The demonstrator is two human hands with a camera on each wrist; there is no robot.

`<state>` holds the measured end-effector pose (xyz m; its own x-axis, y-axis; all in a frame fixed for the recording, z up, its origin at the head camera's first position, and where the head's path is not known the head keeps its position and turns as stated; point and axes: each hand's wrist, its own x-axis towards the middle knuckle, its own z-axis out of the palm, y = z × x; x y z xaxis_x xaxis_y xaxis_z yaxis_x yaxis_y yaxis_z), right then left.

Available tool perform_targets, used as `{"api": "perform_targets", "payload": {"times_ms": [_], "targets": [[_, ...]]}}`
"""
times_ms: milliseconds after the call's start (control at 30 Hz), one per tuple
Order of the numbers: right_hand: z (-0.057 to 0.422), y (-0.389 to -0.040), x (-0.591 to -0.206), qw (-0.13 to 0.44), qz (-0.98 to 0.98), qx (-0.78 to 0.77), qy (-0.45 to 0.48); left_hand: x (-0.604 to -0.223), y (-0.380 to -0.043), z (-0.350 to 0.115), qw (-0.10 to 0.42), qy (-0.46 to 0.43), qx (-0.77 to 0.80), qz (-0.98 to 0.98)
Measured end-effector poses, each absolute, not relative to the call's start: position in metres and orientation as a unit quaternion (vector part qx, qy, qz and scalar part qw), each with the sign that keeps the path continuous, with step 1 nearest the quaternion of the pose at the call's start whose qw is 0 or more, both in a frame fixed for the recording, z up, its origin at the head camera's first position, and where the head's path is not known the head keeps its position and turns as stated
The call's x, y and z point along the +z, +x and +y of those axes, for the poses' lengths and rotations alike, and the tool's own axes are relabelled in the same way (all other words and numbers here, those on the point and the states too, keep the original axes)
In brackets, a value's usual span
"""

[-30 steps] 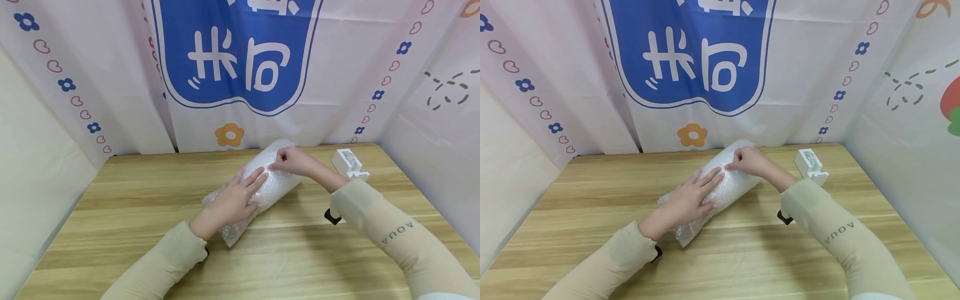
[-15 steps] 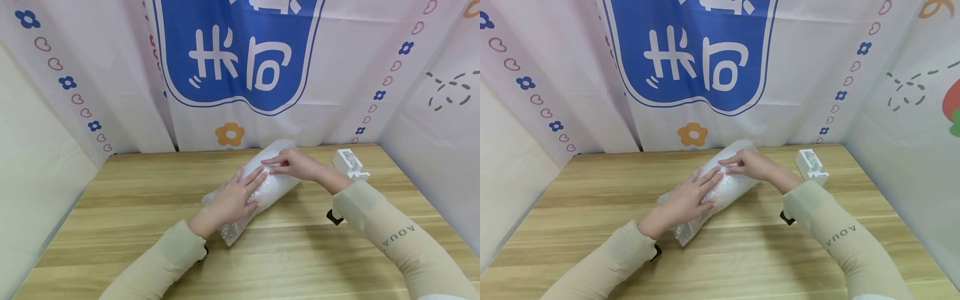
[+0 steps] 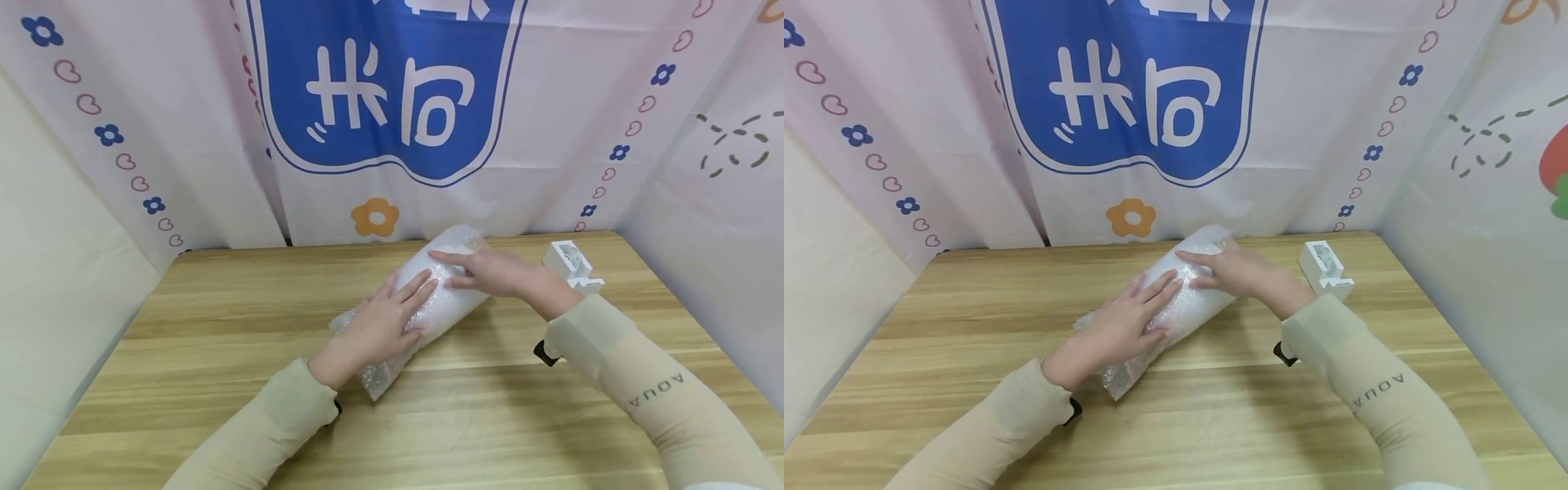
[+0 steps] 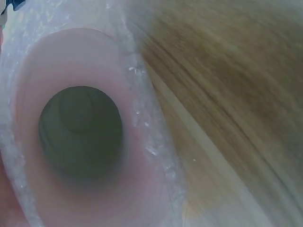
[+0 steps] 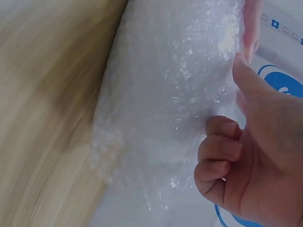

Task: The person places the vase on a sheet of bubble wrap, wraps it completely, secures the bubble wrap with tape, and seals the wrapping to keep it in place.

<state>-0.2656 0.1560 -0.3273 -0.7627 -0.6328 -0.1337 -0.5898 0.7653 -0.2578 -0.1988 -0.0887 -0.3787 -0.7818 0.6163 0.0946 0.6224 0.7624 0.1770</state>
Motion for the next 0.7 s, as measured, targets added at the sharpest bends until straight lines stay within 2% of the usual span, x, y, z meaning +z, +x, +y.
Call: {"api": "perform_targets", "payload": {"times_ms": [267, 700], "targets": [[0.157, -0.249, -0.343, 0.068, 0.935, -0.108, -0.330, -0.378, -0.198, -0.090, 0.004, -0.322, -0.111, -0.940], [0.166, -0.238, -0.365, -0.050, 0.921, -0.168, -0.348, -0.376, -0.192, -0.079, -0.005, -0.285, -0.111, -0.952]]}}
